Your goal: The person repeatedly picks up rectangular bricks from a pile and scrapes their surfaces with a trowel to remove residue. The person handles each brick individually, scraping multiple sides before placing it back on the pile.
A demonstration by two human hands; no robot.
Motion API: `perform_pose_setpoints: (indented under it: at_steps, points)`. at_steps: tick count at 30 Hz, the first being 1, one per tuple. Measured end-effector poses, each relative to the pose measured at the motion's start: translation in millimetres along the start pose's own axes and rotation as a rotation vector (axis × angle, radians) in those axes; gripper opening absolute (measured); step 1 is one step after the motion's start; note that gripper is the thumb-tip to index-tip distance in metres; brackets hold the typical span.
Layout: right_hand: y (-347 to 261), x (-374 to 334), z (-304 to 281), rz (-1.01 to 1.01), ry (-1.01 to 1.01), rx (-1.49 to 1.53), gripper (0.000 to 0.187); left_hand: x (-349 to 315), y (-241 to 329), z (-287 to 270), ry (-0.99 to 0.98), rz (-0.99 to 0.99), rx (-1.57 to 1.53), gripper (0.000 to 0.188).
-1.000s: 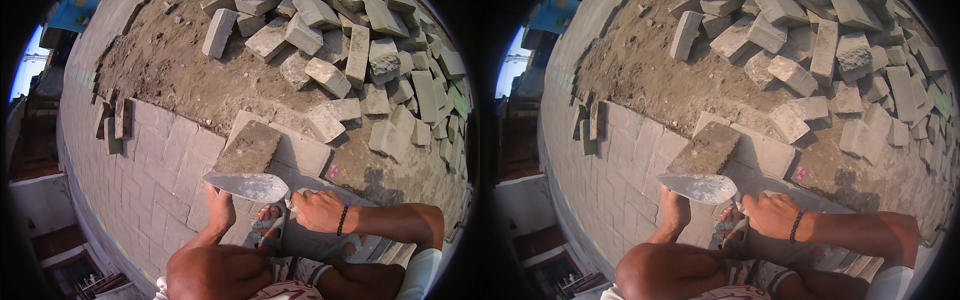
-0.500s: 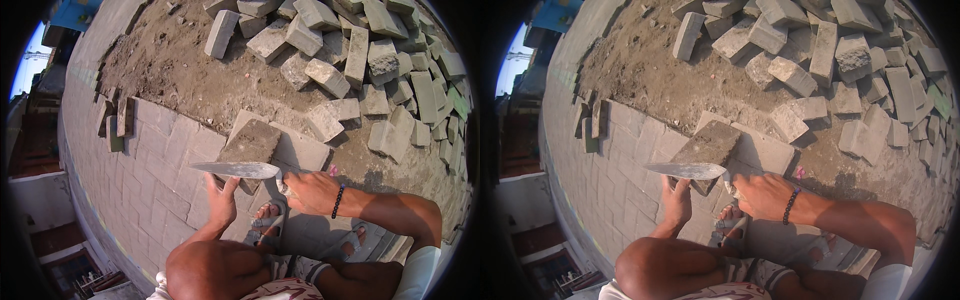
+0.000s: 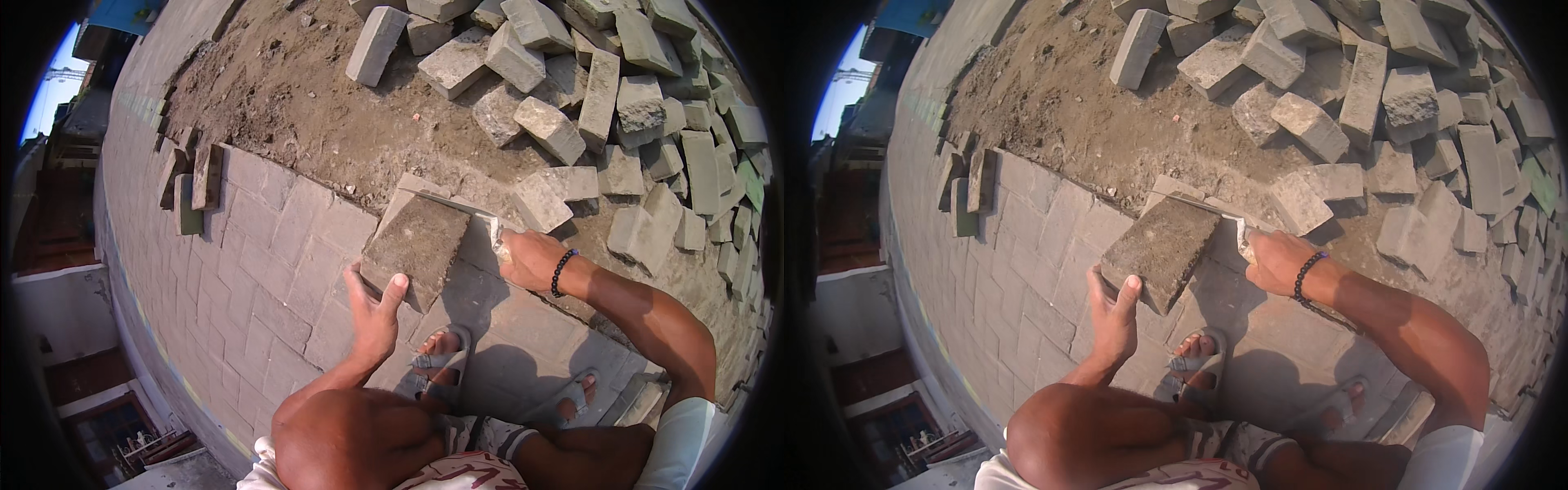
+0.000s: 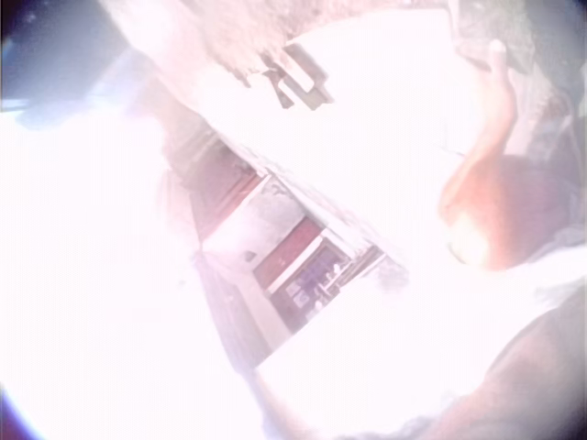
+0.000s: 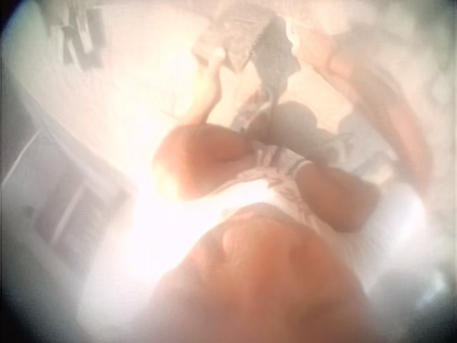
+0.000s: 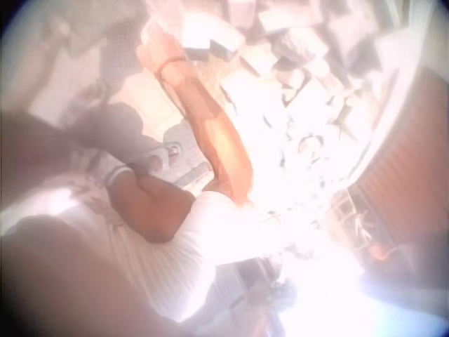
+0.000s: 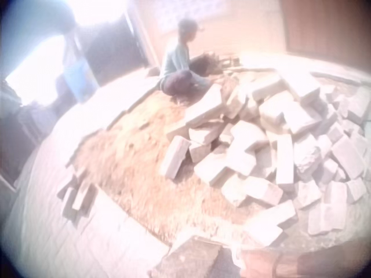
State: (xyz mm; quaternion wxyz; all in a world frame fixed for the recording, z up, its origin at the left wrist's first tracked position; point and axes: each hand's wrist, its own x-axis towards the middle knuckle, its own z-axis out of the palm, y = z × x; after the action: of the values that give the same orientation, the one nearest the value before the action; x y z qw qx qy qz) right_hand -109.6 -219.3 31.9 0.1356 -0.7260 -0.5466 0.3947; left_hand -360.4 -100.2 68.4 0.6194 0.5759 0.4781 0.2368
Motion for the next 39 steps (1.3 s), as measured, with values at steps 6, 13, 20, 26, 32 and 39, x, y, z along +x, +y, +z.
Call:
perform_pose_setpoints:
  at_steps: [6,13,20,26,32,39]
  points:
    - [-33.1,-1.0,-37.3,0.114,-0.007,0.115,0.038,13.6,4.6,-6.2,0.010,0.052,0.094,0.065]
    - [-69.0,-61.2,-44.3,-0.010,-0.042,0.245,0.033,28.0,12.1,11.6,-0.008,0.145,0.119,0.065]
    - [23.1,-32.3,-16.1,0.168,-0.069,0.120,0.035,53.9,9.4,6.0,0.069,0.894,0.768,0.083]
    - [6.0,-65.6,-34.1,0.324,-0.020,0.283,0.049,63.9,60.6,5.4,-0.511,1.084,1.221,0.079]
    - [0.6,-84.0,-21.2,0.257,0.065,0.330,0.046,75.5,67.4,11.6,-0.438,0.963,1.274,0.076]
    - [-37.3,-97.0,-42.4,0.137,0.198,0.407,0.039,53.3,58.0,20.9,-0.120,0.360,0.703,0.078]
